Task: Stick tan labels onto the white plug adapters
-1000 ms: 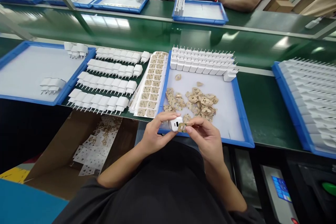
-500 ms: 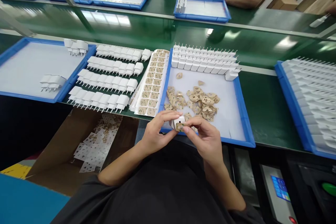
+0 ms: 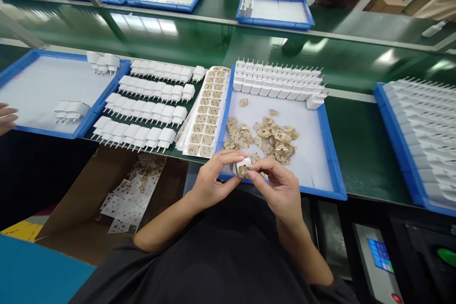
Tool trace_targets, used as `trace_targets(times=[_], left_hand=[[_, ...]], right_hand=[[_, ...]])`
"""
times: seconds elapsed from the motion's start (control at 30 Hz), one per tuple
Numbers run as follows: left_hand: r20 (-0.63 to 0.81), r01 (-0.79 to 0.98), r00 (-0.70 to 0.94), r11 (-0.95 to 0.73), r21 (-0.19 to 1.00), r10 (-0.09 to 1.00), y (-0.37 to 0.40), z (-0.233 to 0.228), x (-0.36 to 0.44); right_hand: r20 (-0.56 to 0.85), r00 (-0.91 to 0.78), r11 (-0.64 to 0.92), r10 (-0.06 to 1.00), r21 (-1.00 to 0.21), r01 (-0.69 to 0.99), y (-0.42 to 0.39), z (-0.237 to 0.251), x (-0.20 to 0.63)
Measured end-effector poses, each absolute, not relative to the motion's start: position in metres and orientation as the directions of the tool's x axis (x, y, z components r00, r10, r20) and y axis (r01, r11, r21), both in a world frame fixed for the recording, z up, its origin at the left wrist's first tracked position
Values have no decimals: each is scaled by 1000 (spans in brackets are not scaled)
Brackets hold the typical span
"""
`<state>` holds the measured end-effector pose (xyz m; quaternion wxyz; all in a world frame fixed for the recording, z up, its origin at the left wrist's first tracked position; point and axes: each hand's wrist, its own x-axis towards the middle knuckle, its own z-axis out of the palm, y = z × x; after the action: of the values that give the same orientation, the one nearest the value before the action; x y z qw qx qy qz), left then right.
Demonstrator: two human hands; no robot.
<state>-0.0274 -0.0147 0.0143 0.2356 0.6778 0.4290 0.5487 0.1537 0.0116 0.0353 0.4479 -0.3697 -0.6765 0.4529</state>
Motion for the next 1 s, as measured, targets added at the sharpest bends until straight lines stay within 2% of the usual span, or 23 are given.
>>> trace_targets(times=[0.3,0.87,1.0], left_hand=[[572,365,34,-543,756,820,-15,13,-27],[586,410,47,-551,727,809,-15,14,-28],[590,439,49,-548,712,806,-15,12,-28]], right_hand=[[261,-291,323,921,-927,192,10,39,150],[273,-261,341,926,-903,263,13,41,147],[314,-252,389,915,-852,350,12,42,144]])
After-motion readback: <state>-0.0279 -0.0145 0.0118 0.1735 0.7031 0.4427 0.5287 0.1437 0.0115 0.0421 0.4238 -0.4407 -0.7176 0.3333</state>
